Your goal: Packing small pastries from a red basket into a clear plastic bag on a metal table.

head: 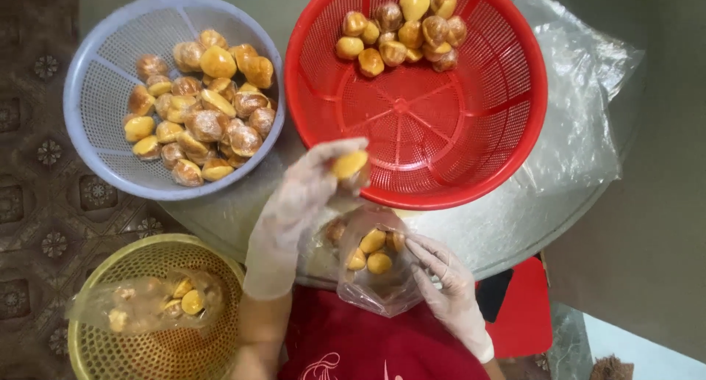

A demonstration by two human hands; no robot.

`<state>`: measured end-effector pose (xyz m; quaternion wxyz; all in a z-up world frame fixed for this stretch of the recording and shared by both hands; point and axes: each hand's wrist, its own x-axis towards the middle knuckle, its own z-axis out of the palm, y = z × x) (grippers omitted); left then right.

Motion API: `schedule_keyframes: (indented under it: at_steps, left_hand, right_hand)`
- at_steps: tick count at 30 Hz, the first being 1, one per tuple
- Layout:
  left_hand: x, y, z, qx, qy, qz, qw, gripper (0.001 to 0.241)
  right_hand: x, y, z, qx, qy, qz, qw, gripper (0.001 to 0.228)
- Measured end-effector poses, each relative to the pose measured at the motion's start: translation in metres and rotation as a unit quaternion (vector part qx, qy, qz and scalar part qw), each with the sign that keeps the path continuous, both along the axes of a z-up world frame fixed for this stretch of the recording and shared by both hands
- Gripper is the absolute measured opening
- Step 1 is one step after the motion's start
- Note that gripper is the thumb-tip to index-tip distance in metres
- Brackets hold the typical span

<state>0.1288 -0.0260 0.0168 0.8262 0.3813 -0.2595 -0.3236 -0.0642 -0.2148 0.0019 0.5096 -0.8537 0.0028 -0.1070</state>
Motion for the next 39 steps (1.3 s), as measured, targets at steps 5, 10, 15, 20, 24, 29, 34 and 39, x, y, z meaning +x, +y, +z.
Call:
schedule_keyframes:
  at_steps: [5, 10, 15, 20, 24, 29, 34, 39]
  left_hand:
    - [-0.046, 0.027, -0.007, 0.062, -0.205, 0.121, 0.969, 0.052]
    - [-0.077, 0.029, 0.036, 0.186, -0.320, 0.082, 0.925, 0.044]
    - [-0.100, -0.006, 0.018, 0.335, -0.399, -0.036, 0.853, 0.041]
    - [-0.115, -0.040, -0.057, 0.559, -0.559, 0.046, 0.610, 0.038]
    - [-0.117, -0.036, -0.105, 0.568, -0.458, 0.040, 0.683, 0.044]
    - [-0.107, -0.051, -0.068, 0.566, -0.367, 0.029, 0.738, 0.036]
    - [-0.126, -0.046, -0.123, 0.571, -0.306, 0.107, 0.754, 0.046]
    - [-0.120, -0.051, -0.110, 0.557, -0.327, 0.150, 0.749, 0.046]
  right_hand:
    - [0.002, 0.001, 0.001, 0.001, 0.009, -0.007, 1.000, 0.036]
    - [0.001, 0.004, 0.002, 0.005, 0.015, -0.037, 0.999, 0.036]
    - [0.000, 0.004, -0.002, 0.010, -0.002, -0.036, 0.999, 0.036]
    - [0.007, 0.005, -0.001, -0.037, -0.045, -0.089, 0.994, 0.040]
    - [0.007, 0.004, -0.003, -0.055, -0.057, -0.102, 0.992, 0.037]
    - [0.009, 0.005, 0.000, -0.040, -0.062, -0.099, 0.992, 0.038]
    - [0.009, 0.006, 0.000, -0.038, -0.058, -0.110, 0.992, 0.038]
    - [0.013, 0.006, 0.002, -0.043, -0.061, -0.112, 0.991, 0.037]
